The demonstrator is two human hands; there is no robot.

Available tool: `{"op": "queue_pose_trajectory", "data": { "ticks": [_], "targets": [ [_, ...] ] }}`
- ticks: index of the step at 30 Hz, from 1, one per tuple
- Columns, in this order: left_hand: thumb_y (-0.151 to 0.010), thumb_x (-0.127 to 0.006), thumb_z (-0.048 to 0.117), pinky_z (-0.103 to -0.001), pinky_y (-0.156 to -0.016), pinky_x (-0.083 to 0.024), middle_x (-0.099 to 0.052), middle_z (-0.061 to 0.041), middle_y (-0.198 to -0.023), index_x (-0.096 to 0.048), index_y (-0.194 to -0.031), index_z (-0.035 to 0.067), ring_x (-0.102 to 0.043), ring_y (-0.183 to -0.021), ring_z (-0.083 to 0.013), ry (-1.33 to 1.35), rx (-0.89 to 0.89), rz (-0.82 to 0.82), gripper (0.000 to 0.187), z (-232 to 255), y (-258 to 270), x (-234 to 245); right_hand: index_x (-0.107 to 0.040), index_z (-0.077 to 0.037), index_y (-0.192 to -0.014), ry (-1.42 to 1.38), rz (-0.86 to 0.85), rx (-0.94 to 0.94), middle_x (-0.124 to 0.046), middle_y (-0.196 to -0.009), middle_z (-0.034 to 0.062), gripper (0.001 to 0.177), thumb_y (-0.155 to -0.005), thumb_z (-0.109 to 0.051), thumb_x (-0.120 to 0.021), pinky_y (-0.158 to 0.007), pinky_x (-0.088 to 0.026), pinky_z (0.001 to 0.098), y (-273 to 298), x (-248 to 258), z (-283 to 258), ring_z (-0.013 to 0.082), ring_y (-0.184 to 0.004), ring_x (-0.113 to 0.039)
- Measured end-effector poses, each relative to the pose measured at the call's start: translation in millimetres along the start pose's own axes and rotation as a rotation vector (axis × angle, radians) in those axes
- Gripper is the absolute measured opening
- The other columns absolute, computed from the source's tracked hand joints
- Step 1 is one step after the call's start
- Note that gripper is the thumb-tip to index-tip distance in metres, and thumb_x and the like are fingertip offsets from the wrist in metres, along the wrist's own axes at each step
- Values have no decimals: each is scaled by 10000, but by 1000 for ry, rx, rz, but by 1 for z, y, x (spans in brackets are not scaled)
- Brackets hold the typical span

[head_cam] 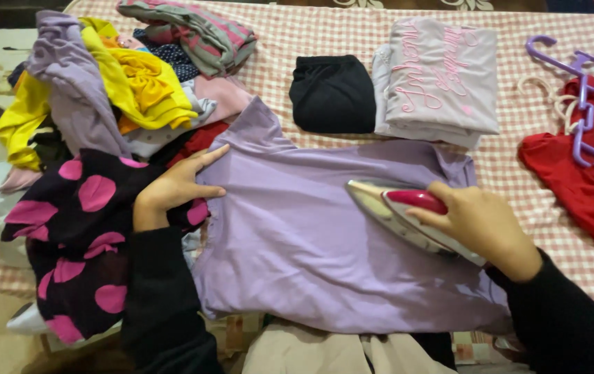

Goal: Ironing and folding various pieces of clothing on a flat surface

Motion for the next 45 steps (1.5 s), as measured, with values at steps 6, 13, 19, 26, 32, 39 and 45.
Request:
{"op": "queue_pose_trajectory", "data": {
  "ticks": [6,13,19,26,32,39,45],
  "targets": [
    [-750,-837,197,-332,-1168,-323,-478,-192,-1561,-417,-1560,91,-451,-1438,-266,-16,29,-3,919,-3,1,0,-710,-174,-1007,-89,-324,108,-702,-674,166,555,-737,-657,-749,-604,-527,499,16,1,-9,387,-647,-700],
    [-749,-835,201,-326,-1152,-345,-496,-186,-1542,-421,-1558,107,-474,-1420,-258,-21,73,-5,914,1,1,0,-787,-102,-891,-510,-201,-38,-690,-562,101,499,-664,-542,-844,-481,-476,386,30,-19,94,235,-506,-657],
    [-741,-836,195,-325,-1156,-326,-470,-173,-1566,-419,-1558,119,-446,-1438,-253,-20,104,-16,921,-6,1,-3,-691,-43,-1073,-1193,303,-591,-672,-813,48,392,-1039,-412,-564,-504,-447,322,52,-26,188,155,-582,-587],
    [-738,-833,205,-323,-1164,-319,-457,-160,-1587,-414,-1560,113,-438,-1450,-244,-45,88,-21,928,-6,0,-4,-633,-37,-1342,-1639,819,-229,-712,-948,115,567,-1200,-508,-353,-486,-457,294,76,-76,266,183,-569,-581],
    [-741,-831,227,-324,-1166,-313,-447,-156,-1593,-407,-1565,109,-428,-1455,-241,-64,85,-41,935,-14,-1,-5,-594,-68,-1398,-1845,951,-170,-633,-914,53,733,-1075,-670,-328,-581,-462,290,93,-118,265,180,-671,-585],
    [-747,-822,235,-320,-1169,-293,-428,-148,-1609,-396,-1570,109,-403,-1467,-235,-56,107,-47,935,-9,0,-4,-529,-102,-1452,-1879,903,-149,-608,-1046,30,764,-1058,-725,-330,-641,-435,289,120,-154,309,175,-782,-557],
    [-740,-824,231,-315,-1168,-300,-438,-138,-1606,-404,-1569,124,-415,-1461,-228,-40,129,-47,934,-5,0,-4,-564,-110,-1483,-1942,924,-271,-644,-1345,58,735,-996,-629,-382,-927,-610,370,122,-90,255,227,-1115,-671]
  ]
}}
Point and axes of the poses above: each hand's wrist, its own y-axis away from the middle knuckle, its own x-axis out of the back of the hand, z = x × y, the point moved 4 cm from there along -y, towards the middle knuckle
